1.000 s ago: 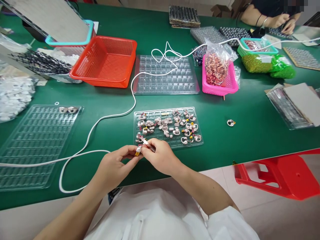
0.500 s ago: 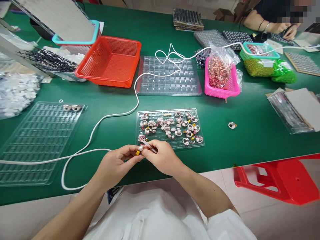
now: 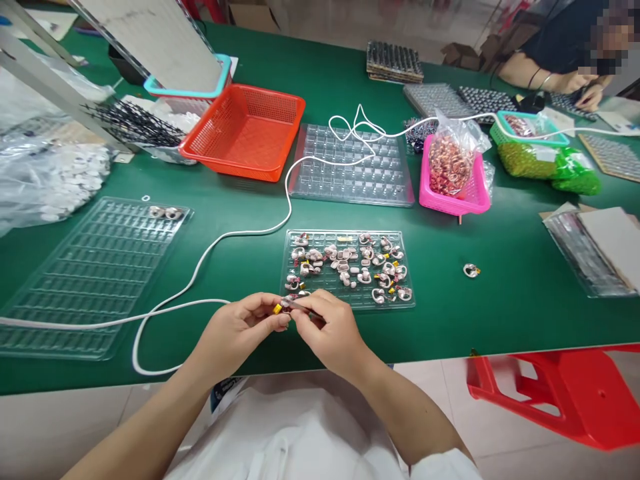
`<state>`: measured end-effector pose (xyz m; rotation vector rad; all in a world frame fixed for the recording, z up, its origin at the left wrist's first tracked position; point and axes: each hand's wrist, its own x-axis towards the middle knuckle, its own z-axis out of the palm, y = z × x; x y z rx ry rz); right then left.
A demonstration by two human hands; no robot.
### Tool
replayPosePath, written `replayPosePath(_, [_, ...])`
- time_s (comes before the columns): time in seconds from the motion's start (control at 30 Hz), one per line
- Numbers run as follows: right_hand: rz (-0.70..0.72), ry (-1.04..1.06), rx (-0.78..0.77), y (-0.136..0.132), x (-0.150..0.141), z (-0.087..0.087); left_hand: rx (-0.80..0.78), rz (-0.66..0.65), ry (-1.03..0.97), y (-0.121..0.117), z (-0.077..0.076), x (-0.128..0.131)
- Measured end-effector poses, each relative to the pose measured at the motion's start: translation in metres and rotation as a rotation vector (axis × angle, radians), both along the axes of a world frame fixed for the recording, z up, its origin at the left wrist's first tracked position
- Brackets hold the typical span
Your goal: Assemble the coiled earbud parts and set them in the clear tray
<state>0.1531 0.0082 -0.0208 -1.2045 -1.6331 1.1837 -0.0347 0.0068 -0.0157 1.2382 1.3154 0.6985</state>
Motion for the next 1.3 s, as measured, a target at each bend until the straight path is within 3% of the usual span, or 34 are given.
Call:
replayPosePath(0.17, [0.050, -0.056, 0.235, -0.003, 0.007, -0.007, -0.051, 0.039, -0.085, 0.001, 0.005, 0.001])
replayPosePath(0.33, [0.138, -0.115, 0.322, 0.002, 0.012, -0.005, -0.065, 0.052, -0.134, 0.000, 0.007, 0.003])
replayPosePath(0.6, [0.195, 0.023, 0.102, 0.006, 0.015, 0.006, 0.027, 0.019, -0.068, -0.006, 0.010, 0.002])
replayPosePath(0.83, [0.112, 0.053, -0.030, 0.005, 0.010, 0.009, 0.152, 0.028, 0.026, -0.007, 0.015, 0.005])
replayPosePath(1.17, [0.126, 0.074, -0.124, 0.009, 0.011, 0.011, 0.278, -0.017, 0.173, -0.008, 0.015, 0.004])
replayPosePath(1.3, [0.102, 0.045, -0.086, 0.010, 0.008, 0.012, 0.337, -0.024, 0.220, -0.008, 0.016, 0.005])
